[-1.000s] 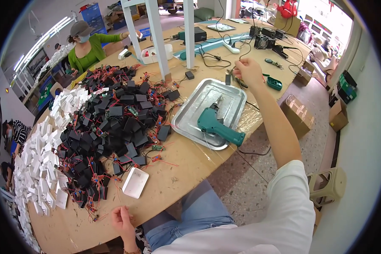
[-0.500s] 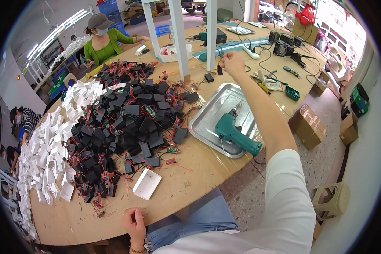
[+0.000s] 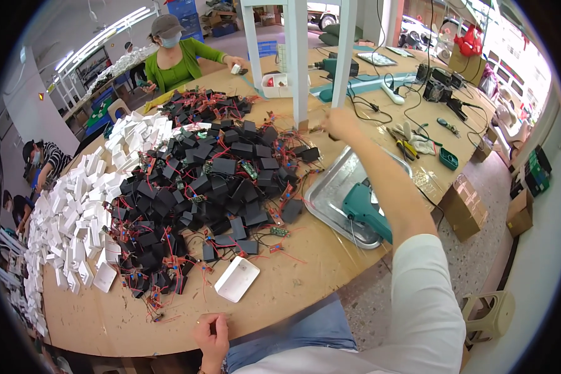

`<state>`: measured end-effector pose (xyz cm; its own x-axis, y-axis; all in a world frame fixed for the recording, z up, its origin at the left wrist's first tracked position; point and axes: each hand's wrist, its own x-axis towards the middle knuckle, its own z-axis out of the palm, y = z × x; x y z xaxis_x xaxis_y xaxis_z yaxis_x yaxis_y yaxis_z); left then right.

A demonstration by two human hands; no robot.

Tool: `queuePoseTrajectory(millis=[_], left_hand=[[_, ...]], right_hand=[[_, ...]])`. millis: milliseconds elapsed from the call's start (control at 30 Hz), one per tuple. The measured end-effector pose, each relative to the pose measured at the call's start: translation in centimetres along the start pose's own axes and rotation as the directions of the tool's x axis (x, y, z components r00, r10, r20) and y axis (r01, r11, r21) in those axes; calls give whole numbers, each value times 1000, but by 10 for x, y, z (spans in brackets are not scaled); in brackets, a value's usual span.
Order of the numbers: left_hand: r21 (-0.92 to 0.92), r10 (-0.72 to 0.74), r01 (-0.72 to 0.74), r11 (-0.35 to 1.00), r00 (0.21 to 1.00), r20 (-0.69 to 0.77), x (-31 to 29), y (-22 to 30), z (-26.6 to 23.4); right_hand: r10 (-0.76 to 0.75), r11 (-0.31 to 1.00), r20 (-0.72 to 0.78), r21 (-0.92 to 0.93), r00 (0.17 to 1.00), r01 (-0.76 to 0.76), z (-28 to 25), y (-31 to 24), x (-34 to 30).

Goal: Assembling electronic components by inserting wires into plastic housings and using a handheld soldering tool to secure them.

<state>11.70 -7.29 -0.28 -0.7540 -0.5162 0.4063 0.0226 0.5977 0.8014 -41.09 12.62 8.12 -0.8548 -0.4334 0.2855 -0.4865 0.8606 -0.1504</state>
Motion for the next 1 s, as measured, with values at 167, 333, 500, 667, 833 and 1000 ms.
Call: queuePoseTrajectory(millis=[167,333,500,667,833,1000], left_hand=[[22,21,-21,1000,999,-24,-4,-3,-1],[62,68,-69,996,998,17,-6,-6,-2],[92,70,-66,994,997,-39,-12,-10,-2],[54,14,-13,998,1000,-8,-16,-14,1],[33,73,-73,997,997,1,-11,-10,-6],[-36,64,-64,997,998,-9,-15,-18,-4]], right_hand=[[40,948,-214,318,976,31,-95,-19,-5],[54,783,-99,622,994,20,-168,-67,-18],[-283,840,-232,409,931,357,-199,-128,-21],[-299,872,-224,330,928,361,-208,-183,-22],[-371,831,-456,226,809,509,-194,-217,-15],[-429,844,-326,188,842,503,-201,-247,-9]])
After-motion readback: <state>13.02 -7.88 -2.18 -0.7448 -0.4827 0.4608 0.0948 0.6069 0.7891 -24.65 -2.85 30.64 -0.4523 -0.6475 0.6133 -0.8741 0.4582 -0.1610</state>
